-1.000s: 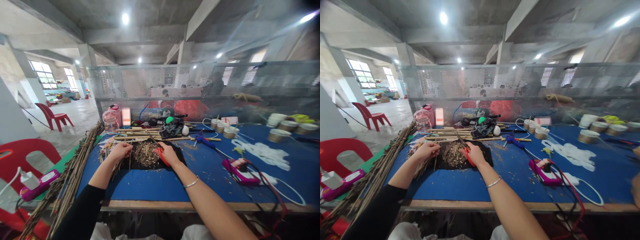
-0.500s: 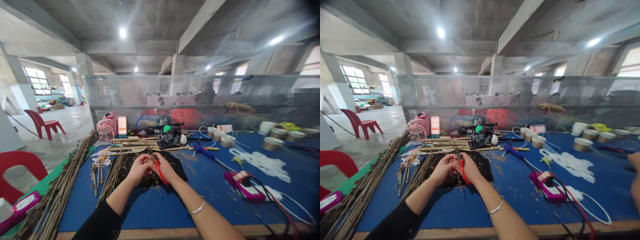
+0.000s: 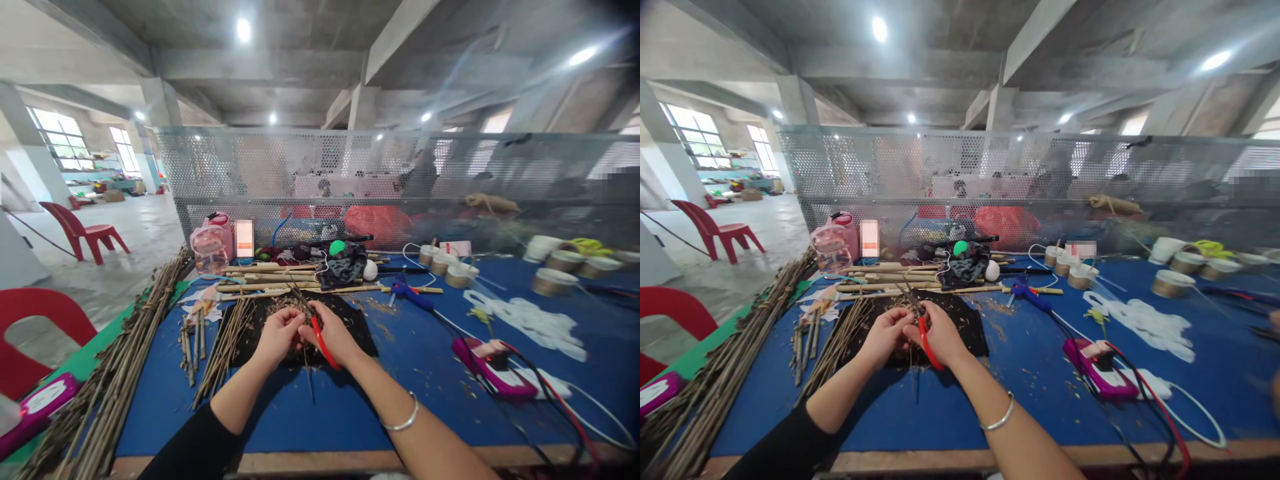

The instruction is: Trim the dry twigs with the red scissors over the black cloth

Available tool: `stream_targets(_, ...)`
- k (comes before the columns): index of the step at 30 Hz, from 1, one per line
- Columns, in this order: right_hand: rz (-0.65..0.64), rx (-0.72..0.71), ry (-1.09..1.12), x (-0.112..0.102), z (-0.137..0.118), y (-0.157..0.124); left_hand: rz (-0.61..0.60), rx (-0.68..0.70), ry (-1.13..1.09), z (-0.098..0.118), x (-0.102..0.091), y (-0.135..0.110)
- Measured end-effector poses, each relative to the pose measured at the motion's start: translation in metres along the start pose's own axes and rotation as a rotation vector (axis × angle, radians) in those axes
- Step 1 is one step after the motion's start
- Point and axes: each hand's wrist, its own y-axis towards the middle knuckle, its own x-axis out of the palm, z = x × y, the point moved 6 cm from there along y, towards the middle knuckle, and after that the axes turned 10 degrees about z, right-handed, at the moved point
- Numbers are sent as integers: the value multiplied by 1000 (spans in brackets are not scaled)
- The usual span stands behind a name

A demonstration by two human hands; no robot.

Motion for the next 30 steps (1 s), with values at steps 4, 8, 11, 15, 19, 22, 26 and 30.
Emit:
stream_targets(4, -37, 58, 22, 0, 2, -1, 8, 8, 10, 0, -1, 1)
stream_targets(8, -37, 90, 84, -1, 3, -1, 28, 36, 21, 4, -4, 1)
stream_targets(11, -12, 74, 100, -2, 3, 0, 48, 26, 23, 5, -5, 1)
stream_targets(15, -10, 56, 13, -3, 3, 0, 66, 42, 18, 7, -6, 0)
stream_targets(19, -30, 52, -91, -4, 0, -1, 77, 82, 44, 8, -8, 1)
stream_targets(22, -27, 37, -72, -4, -2, -2, 69, 97, 62, 7, -9, 2)
stream_targets(26, -56, 50, 22, -1, -2, -2, 76, 106, 74, 7, -10, 3)
stream_targets(30, -79, 72, 133, 0, -7, -2, 89, 105, 72, 10, -10, 2)
